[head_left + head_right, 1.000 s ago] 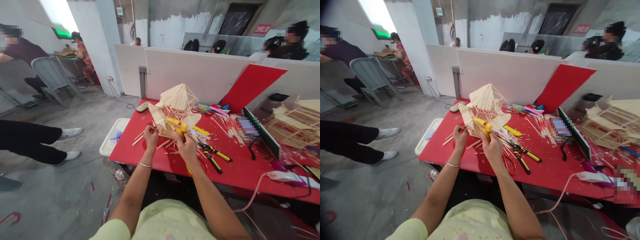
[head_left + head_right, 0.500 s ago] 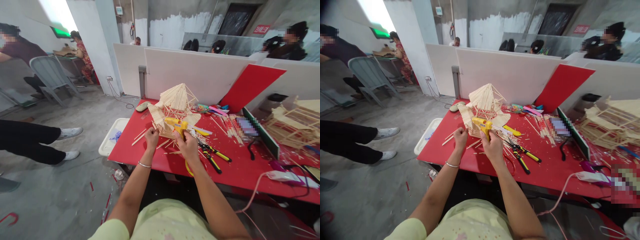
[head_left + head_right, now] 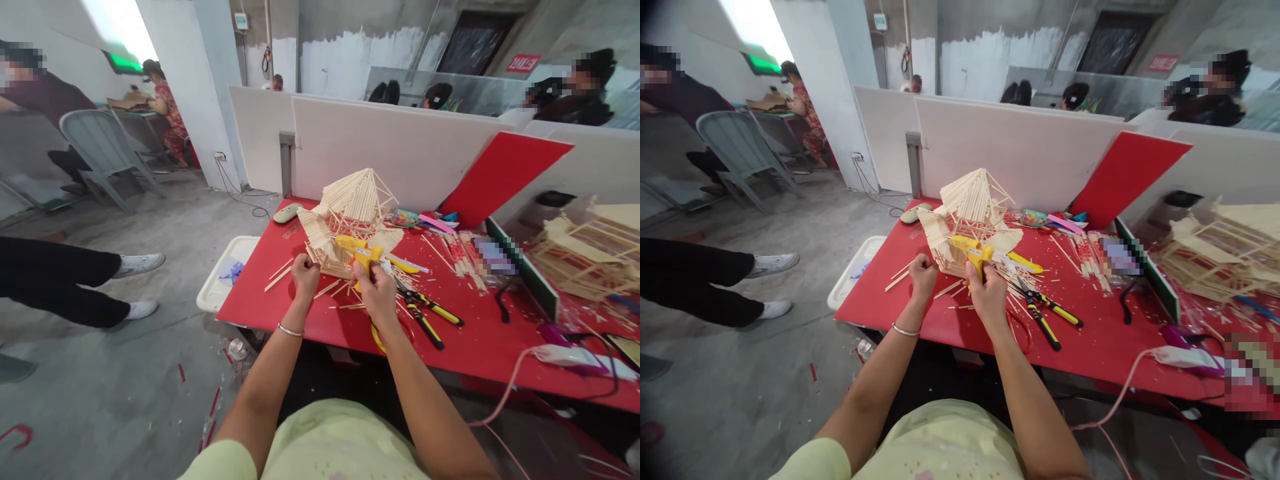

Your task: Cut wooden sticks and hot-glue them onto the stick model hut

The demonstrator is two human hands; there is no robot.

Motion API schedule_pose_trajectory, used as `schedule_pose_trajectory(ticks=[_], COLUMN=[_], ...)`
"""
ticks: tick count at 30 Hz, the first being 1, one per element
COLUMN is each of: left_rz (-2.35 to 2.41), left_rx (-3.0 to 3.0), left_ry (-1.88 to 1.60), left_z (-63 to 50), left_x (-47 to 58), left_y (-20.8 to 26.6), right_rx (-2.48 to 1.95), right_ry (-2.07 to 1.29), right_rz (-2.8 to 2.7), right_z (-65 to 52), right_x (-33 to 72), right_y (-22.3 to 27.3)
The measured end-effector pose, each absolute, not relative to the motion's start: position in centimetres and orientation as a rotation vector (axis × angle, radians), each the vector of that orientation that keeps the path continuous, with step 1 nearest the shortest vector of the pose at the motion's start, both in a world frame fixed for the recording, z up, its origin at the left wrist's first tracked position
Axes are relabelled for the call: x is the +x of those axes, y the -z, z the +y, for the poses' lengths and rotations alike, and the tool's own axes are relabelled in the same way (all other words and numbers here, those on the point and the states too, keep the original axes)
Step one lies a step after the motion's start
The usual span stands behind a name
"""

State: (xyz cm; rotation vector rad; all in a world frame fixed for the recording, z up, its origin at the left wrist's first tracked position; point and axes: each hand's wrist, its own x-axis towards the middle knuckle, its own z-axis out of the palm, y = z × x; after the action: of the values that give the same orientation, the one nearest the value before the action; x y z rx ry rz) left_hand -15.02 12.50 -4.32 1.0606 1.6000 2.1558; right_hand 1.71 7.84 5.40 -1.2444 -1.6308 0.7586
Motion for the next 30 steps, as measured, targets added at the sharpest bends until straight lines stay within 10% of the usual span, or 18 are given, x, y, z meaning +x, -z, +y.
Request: schedule_pose_trajectory(ticks=[19, 30], left_rz=[1.535, 1.555], left_rx=[1.024, 0.977], left_ry=[-2.057, -2.113], left_z=[12.3, 11.9], left_x=[-14.7, -14.7], left_y=[4.3, 3.4], right_rx=[-1.376, -1.21], right_ry=[-0.049, -0.92], right_rz=[-2.017, -1.593], right_z=[9.5, 7.9], right_x=[2.4, 1.8], right_y=[-9.7, -5.5])
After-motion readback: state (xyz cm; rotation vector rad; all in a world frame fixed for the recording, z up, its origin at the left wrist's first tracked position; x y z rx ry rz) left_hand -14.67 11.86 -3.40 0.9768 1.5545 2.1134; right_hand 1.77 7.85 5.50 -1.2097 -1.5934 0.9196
